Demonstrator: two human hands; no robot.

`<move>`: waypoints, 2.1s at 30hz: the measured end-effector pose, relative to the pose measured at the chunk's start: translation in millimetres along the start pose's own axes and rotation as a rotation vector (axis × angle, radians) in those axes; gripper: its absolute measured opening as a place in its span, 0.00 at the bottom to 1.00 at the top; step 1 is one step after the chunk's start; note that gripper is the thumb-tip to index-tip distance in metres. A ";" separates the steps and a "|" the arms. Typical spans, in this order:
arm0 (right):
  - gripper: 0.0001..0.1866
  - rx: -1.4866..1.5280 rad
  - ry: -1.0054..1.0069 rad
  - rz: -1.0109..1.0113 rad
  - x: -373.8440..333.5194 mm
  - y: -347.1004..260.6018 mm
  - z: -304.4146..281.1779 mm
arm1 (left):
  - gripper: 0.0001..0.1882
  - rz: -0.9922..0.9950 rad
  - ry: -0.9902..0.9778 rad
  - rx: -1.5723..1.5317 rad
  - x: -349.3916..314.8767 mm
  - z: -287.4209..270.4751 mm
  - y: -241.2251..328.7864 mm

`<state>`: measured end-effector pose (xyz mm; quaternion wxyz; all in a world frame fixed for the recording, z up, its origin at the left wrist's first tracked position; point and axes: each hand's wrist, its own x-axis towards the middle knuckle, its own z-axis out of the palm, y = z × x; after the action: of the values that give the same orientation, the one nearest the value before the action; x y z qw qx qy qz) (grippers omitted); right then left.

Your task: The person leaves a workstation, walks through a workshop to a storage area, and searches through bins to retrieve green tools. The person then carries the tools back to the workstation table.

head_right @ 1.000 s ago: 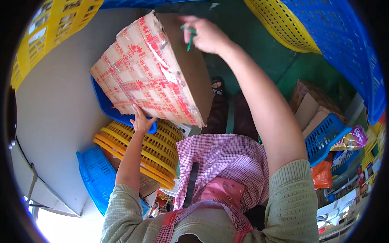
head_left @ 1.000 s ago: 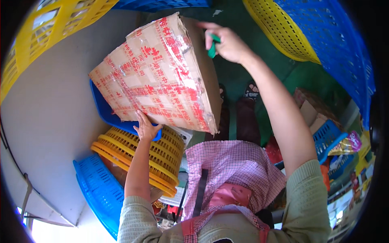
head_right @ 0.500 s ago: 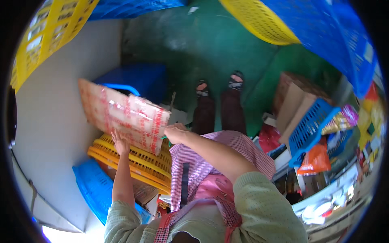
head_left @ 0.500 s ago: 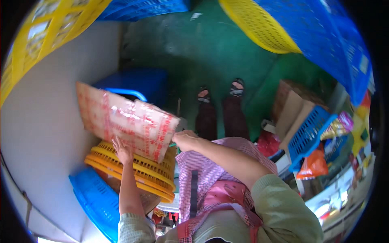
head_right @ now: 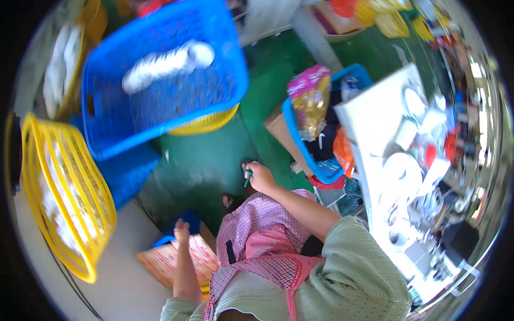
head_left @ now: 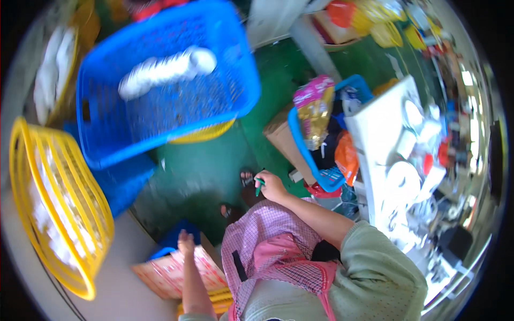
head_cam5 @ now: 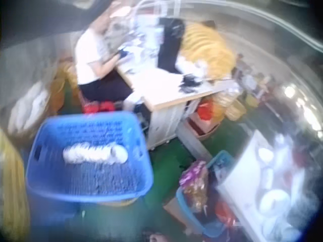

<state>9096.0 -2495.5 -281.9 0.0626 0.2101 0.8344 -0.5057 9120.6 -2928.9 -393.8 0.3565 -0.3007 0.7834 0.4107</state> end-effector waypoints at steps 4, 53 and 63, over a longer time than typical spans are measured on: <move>0.09 0.155 0.211 0.086 -4.7 -35.9 -99.8 | 0.20 0.367 -0.138 0.224 -44.7 91.7 175.3; 0.10 -0.310 0.473 0.549 190.7 46.0 -367.1 | 0.19 0.804 -0.430 0.825 -110.7 130.5 715.0; 0.20 -0.191 0.270 0.544 231.7 180.4 -321.0 | 0.19 0.660 -0.474 0.242 -129.1 160.0 709.2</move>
<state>8995.9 -2077.4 -348.6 0.1036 0.4839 0.7921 -0.3573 8701.6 -2427.0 -50.7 0.4088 0.1133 0.7766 0.4657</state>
